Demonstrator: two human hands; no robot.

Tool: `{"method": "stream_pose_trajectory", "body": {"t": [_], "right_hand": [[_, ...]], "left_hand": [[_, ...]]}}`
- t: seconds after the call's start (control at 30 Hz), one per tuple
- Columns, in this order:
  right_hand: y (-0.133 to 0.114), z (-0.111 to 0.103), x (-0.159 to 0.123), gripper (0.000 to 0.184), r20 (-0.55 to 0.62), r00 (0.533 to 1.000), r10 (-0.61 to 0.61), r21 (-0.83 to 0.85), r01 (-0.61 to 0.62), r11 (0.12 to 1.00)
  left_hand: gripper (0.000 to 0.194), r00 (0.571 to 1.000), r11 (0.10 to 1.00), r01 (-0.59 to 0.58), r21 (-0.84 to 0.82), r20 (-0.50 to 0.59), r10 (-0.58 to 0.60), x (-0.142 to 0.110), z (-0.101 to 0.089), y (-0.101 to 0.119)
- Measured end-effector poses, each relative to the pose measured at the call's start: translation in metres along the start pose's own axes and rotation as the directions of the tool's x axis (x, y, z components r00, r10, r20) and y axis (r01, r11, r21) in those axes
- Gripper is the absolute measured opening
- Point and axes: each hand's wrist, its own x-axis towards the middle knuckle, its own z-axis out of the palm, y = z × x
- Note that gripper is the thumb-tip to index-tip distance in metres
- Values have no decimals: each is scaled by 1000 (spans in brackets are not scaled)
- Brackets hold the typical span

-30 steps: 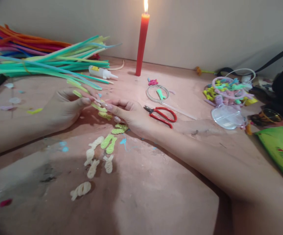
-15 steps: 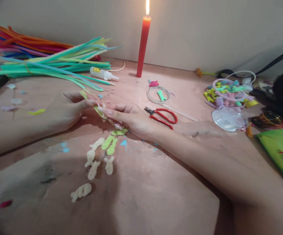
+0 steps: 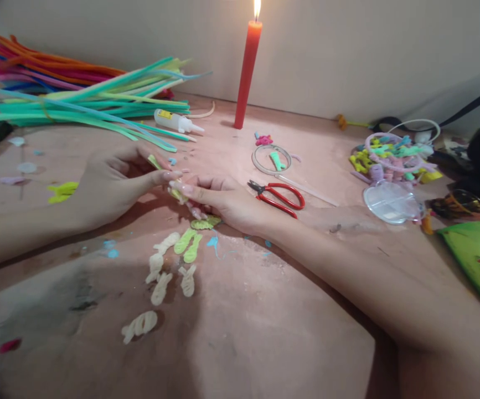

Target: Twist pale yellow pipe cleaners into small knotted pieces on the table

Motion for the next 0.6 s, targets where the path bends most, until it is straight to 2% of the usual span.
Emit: {"method": "stream_pose_trajectory", "body": {"t": [0.17, 0.3, 0.37, 0.43, 0.53, 0.6], "right_hand": [[8, 11, -8, 34, -104, 974, -201, -254, 169, 952], [4, 12, -11, 21, -126, 954, -273, -549, 162, 820], [0, 10, -12, 30, -92, 960, -265, -652, 143, 745], [-3, 8, -12, 43, -58, 965, -257, -689, 147, 710], [-4, 6, -11, 45, -9, 965, -264, -699, 183, 691], [-4, 6, -10, 44, 15, 965, -263, -716, 194, 670]], "left_hand": [[52, 991, 991, 130, -23, 30, -130, 0, 0, 3], [57, 982, 982, 187, -8, -3, -187, 1, 1, 5], [60, 978, 977, 211, -30, 11, -211, 1, 2, 5], [60, 975, 975, 220, -32, 29, -219, 0, 1, 3], [54, 975, 979, 202, 40, 88, -204, -1, -1, -1], [50, 982, 978, 154, 142, 86, -167, -1, -3, -2]]}}
